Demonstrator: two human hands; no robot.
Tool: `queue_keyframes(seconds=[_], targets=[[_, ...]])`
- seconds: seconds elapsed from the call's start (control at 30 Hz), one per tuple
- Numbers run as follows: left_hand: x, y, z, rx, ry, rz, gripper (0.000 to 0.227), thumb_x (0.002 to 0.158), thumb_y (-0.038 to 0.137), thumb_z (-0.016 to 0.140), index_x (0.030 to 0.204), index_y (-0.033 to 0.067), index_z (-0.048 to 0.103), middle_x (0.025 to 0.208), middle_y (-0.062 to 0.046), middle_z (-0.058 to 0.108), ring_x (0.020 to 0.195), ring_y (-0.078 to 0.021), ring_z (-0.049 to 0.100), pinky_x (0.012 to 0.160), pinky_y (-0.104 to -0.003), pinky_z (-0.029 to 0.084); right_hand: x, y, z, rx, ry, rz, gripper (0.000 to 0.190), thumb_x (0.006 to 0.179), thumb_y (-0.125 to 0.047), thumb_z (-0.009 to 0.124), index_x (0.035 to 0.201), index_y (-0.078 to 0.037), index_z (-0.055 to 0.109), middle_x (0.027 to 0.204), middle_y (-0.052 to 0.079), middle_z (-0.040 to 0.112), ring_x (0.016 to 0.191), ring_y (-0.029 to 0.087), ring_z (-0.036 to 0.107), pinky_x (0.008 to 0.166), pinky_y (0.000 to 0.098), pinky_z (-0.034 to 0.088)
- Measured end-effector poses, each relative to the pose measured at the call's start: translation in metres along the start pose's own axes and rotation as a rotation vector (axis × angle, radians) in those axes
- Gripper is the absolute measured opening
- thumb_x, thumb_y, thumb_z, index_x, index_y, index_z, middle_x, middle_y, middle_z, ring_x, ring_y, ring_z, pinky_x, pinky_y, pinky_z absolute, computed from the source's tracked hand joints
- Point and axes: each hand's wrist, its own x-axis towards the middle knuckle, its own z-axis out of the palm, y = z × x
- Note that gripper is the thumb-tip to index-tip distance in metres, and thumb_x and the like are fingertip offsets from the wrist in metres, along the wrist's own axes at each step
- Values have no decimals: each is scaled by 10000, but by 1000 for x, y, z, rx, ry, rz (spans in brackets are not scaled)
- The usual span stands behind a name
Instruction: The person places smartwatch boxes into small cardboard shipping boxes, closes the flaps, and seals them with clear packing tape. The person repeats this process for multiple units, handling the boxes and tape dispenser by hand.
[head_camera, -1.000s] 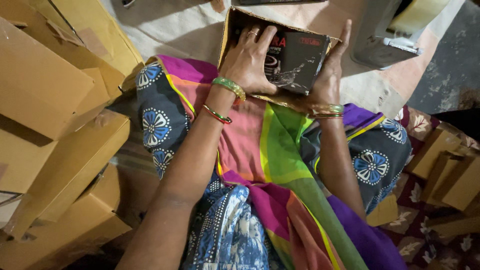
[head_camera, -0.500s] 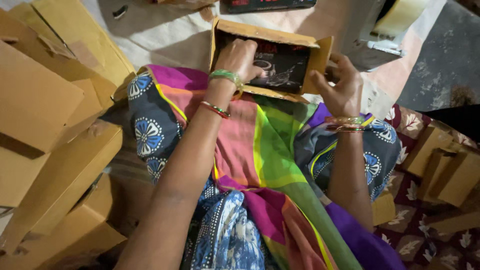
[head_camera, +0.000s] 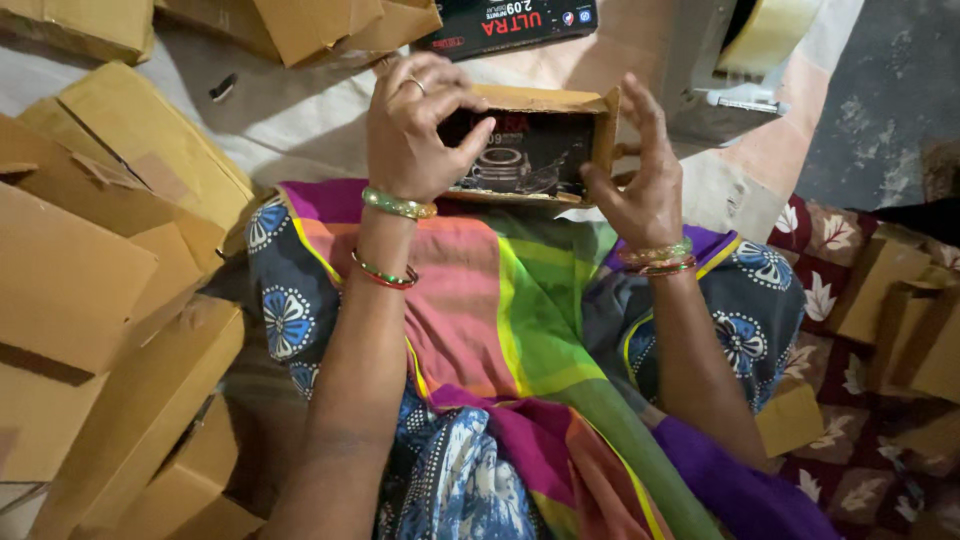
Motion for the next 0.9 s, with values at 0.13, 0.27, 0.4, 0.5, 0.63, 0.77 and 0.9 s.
queue_keyframes(seconds=[0.13,0.27,0.4,0.5,0.63,0.77,0.9], targets=[[-2,-1,-1,79,-95,-12,306,770,395,939,857,153,773,980,-27,741,1070,-254,644,998,-438,452,2,3,5,-392,53,-372,560,850,5,608,1393,-125,652,1612,253,404,1416,474,532,1118,482,532],[-4,3,-3,36,-320,-56,616,563,647,949,833,120,781,909,-70,731,996,-282,642,955,-463,436,1,6,5,-471,-77,-236,281,938,-209,700,1204,-129,745,1611,288,366,1328,491,532,1034,498,498],[-5,6,-4,6,-283,9,694,514,678,927,877,102,790,897,-70,730,970,-287,662,911,-437,479,-1,9,4,-275,-138,-230,342,976,-264,722,1278,-102,717,1545,260,454,1343,473,556,1101,498,490],[-4,4,-5,-167,-327,-161,605,678,624,919,925,93,767,880,-64,728,845,-222,699,796,-352,549,1,15,4,-350,-43,-322,464,890,-200,770,1317,-32,698,1476,286,460,1317,492,549,1088,514,480],[-6,3,-2,-3,-516,-349,396,844,532,867,792,147,794,737,-55,739,725,-225,707,714,-357,564,1,21,3,-415,27,-343,184,901,-189,788,1053,-97,740,1556,240,493,1295,388,649,1041,453,575],[-12,5,1,68,-625,-424,324,820,447,855,1025,202,805,885,-132,752,795,-315,715,757,-437,563,-2,13,1,-515,17,-406,243,876,-129,835,1106,-104,759,1512,279,500,1145,359,677,928,459,583],[-14,-1,-2,1,-248,-75,575,829,277,853,1369,183,681,1233,-177,724,1143,-361,665,1016,-431,541,-6,0,1,-218,19,-266,505,852,-70,790,1333,-56,639,1323,236,544,988,243,692,767,329,621]])
